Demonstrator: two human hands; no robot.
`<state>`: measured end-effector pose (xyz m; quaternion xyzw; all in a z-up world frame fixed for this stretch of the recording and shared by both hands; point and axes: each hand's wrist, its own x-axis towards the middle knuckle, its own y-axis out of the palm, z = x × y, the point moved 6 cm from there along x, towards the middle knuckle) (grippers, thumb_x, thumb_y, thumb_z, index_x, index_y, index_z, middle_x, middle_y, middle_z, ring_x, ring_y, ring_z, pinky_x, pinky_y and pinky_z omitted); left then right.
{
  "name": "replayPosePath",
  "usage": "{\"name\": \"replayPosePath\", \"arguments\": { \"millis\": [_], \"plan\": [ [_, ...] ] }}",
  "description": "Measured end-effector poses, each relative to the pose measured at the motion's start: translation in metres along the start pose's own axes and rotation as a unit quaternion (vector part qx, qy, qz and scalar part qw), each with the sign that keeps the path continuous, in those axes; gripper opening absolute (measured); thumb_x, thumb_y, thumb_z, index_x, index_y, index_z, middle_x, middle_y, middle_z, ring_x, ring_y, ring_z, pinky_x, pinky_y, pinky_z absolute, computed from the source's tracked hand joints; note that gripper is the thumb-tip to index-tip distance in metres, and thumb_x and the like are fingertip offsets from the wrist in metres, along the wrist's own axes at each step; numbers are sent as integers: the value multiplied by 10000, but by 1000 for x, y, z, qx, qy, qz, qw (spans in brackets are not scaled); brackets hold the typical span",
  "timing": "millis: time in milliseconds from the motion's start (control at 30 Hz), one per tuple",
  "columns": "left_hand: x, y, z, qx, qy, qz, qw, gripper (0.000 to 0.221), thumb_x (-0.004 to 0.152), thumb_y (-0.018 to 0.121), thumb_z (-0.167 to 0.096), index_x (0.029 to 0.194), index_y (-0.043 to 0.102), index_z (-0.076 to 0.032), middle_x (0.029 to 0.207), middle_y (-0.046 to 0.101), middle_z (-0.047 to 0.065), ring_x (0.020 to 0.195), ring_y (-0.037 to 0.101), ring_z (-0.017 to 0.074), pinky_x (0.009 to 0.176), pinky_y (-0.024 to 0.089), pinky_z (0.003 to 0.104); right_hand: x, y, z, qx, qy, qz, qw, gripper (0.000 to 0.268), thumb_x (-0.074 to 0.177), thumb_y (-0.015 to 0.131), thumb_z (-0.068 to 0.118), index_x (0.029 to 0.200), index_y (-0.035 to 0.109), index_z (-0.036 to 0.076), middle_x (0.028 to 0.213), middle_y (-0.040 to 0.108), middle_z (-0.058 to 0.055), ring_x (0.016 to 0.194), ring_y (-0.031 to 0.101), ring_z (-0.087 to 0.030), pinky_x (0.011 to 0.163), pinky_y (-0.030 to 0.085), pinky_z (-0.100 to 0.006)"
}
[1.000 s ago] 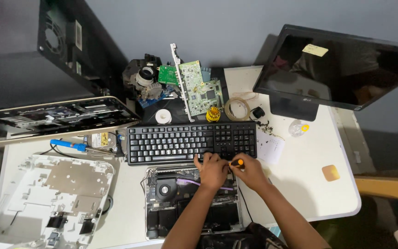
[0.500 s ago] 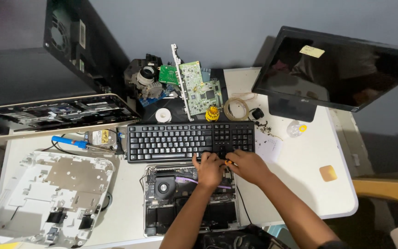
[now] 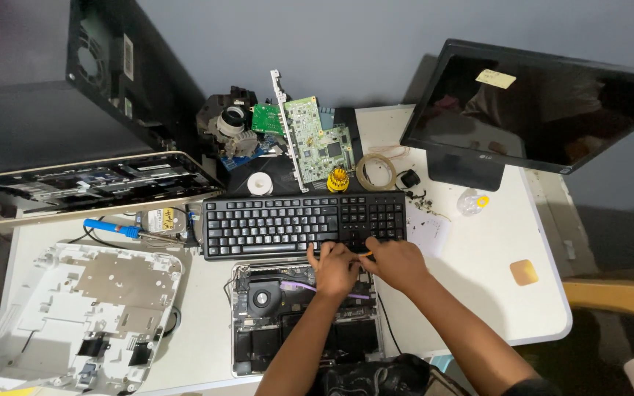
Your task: Repairing a laptop by removing screws and cleaning internal components with a brush
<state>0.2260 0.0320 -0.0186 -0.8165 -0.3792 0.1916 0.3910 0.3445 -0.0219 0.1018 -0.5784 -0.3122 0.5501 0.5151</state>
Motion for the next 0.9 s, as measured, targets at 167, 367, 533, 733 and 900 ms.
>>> {"name": "replayPosePath", "arguments": {
  "millis": [167,367,533,733,900],
  "plan": [
    [-1,-2,-1,-1,4,-12,1000,92,809,776,-292,900,791,-299,908,677,-95,1186,504,132,1209,-18,599,3,14,-5,-9,36,28,999,339,993,498,476,1138,667,221,763,752,-139,751,757,-379,689,593,-494],
    [-1,-9,-10,-1,-12,-11,1000,69,835,746,-280,886,790,-294,896,668,-93,1183,499,129,1211,-20,608,-9,-1,8,24,24,66,997,338,968,542,397,1175,548,129,900,743,-195,776,748,-410,689,586,-549],
    [-1,-10,-7,-21,-27,-13,999,65,822,765,-269,879,789,-291,891,671,-101,1173,504,127,1213,-12,601,-6,11,2,11,34,62,997,321,1005,474,381,1138,541,97,820,730,-176,758,752,-387,678,596,-544],
    [0,5,4,-20,-26,-13,999,104,793,782,-281,895,784,-298,935,683,-105,1205,498,129,1228,-12,602,-1,26,1,-11,58,60,996,394,998,471,459,1065,570,83,783,732,-178,764,757,-399,677,596,-549],
    [-5,5,2,-2,-18,-11,1000,87,809,778,-282,894,793,-281,946,690,-102,1214,495,134,1229,-29,594,-3,8,8,-2,77,58,995,383,1032,456,413,1099,605,67,865,753,-184,810,767,-380,724,609,-518]
  ]
}}
